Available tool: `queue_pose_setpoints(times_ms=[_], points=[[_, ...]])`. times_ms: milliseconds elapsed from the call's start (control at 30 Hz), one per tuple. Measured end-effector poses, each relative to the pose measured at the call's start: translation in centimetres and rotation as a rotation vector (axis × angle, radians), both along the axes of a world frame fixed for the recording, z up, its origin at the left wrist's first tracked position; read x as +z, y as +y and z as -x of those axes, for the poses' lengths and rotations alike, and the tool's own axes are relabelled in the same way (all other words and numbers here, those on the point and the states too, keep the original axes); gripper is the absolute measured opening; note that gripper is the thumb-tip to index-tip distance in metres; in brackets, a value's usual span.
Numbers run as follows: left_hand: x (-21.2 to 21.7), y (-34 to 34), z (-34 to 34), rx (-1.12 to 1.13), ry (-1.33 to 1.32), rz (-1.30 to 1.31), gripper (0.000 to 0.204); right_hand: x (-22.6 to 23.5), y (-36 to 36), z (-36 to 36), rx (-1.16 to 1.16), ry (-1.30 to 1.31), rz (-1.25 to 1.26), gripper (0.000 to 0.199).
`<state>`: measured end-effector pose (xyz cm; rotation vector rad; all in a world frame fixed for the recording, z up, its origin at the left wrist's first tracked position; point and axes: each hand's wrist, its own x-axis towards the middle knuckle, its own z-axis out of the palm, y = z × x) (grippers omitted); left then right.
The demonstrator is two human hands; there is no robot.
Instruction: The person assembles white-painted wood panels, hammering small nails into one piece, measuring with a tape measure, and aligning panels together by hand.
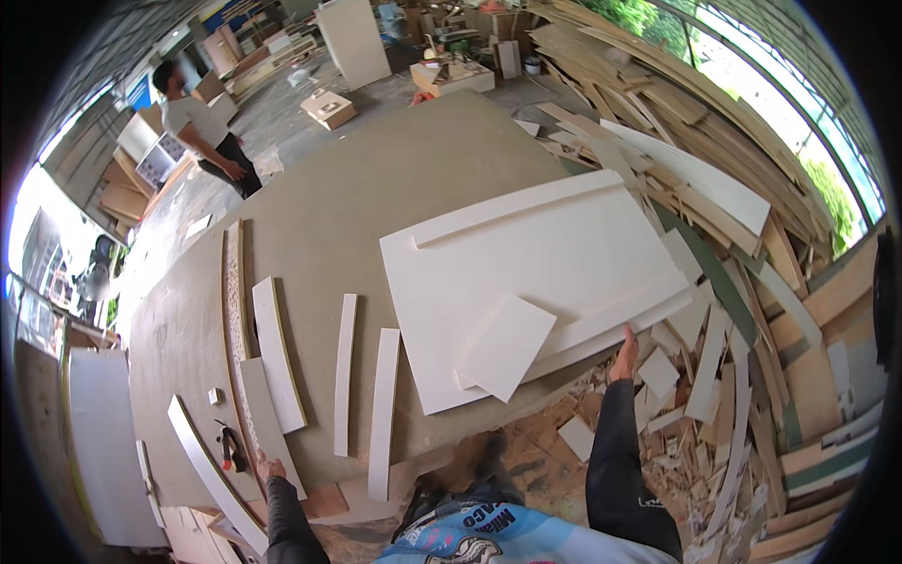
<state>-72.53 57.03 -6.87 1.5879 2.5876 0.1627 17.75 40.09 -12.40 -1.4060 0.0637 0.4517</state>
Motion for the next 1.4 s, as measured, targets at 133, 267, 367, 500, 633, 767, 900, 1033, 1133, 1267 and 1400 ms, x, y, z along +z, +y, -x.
queue_pose_setpoints(times_ms=[133, 267, 367, 500, 633, 767, 900, 1033, 1133, 1267, 1400], points=[[-0.8, -0.3, -1.9, 0.055, -0.116, -0.031, 0.071, 1.7, 0.9, 1.8, -0.128, 0.100, -0.064, 0.065], [-0.8, -1.3, 2.1, -0.050, -0.035, -0.109, 0.072, 2.2, 3.2, 4.8, -0.221, 0.127, -0.063, 0.068], [-1.7, -1.3, 2.5, -0.070, -0.016, -0.045, 0.072, 2.1, 2.4, 4.2, -0.210, 0.089, -0.094, 0.071], [0.2, -1.1, 0.2, -0.067, -0.052, -0.011, 0.064, 1.7, 1.2, 4.0, -0.153, 0.056, -0.002, 0.067], [2.4, 0.1, -0.8, -0.088, -0.076, -0.045, 0.054, -1.5, -3.0, 4.5, -0.124, -0.577, 0.598, 0.055], [3.6, -1.0, 1.1, -0.098, -0.180, -0.042, 0.054, 6.8, 0.4, 18.9, -0.403, -0.426, 0.394, 0.034], [3.2, -0.3, 1.6, -0.280, -0.411, -0.088, 0.075, 10.8, 0.8, 32.6, -0.005, -0.809, 0.258, 0.027], [1.5, -0.4, 3.1, -0.486, -0.521, -0.209, 0.076, 14.1, 2.1, 48.4, 0.728, -0.944, 0.066, 0.026], [0.8, -0.2, 1.3, -0.529, -0.515, -0.256, 0.072, 13.4, 3.6, 58.4, 1.150, -1.017, -0.062, 0.028], [0.3, -0.4, 0.3, -0.447, -0.445, -0.205, 0.065, 12.3, 4.8, 68.8, 1.453, -1.200, -0.016, 0.036], [1.5, 1.1, 0.2, -0.397, -0.463, -0.143, 0.061, 11.8, 5.5, 73.3, 1.565, -1.375, 0.100, 0.043]])
